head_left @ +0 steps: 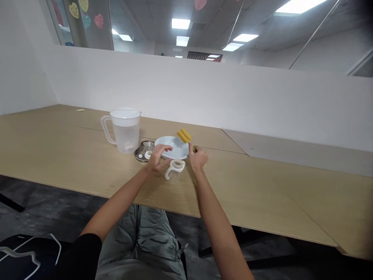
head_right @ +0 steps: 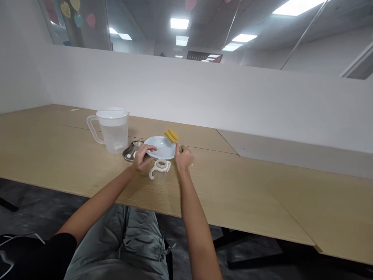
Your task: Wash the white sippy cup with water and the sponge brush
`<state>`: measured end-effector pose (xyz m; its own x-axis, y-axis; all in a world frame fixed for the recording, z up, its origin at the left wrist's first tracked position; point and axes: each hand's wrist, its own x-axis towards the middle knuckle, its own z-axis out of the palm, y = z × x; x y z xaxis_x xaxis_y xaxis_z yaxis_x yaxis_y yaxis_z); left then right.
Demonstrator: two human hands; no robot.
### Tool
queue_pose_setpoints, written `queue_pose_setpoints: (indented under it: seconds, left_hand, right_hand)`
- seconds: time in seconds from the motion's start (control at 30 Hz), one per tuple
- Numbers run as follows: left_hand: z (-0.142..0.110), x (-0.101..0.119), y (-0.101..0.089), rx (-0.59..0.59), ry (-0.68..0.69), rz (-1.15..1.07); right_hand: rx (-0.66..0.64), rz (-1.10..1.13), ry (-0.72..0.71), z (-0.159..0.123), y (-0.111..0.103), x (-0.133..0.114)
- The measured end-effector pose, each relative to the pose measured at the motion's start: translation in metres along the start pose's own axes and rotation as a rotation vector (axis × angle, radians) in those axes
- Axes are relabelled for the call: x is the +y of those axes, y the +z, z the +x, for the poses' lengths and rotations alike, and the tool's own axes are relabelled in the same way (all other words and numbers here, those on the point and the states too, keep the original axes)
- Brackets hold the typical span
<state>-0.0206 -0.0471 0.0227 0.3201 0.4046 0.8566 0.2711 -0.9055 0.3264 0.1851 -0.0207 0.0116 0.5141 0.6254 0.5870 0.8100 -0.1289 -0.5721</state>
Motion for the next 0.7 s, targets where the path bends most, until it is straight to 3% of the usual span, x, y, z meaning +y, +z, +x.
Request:
queue_pose_setpoints:
  seconds: [0.13, 0.23, 0.33, 0.47, 0.6, 0.7]
  left_hand:
    - [0.002, 0.013, 0.01, -0.308, 0.076, -0.024]
    - [0.002, 0.014, 0.012, -0.389, 0.011, 0.028]
    - [0.001, 0.012, 0.013, -0.408, -0.099, -0.096]
    - [0.001, 0.01, 0.014, -0.286, -0.169, -0.333]
    - [0.004, 0.006, 0.014, -0.008, -0.159, -0.429]
    - [0.006, 0.0, 0.013, 0.214, -0.136, -0.384]
  right_hand:
    - [0.017, 0.029, 0.002, 0.0, 0.001, 0.0]
    - [0.028, 0.038, -0.005, 0.001, 0.002, 0.001]
    - [0.045, 0.046, 0.0, 0.001, 0.004, 0.001]
    - [0.055, 0.078, -0.004, 0.001, 0.004, 0.002]
    - [0.074, 0.135, 0.012, 0.002, 0.003, 0.003]
    - [0.093, 0.285, -0.011, 0.002, 0.001, 0.0]
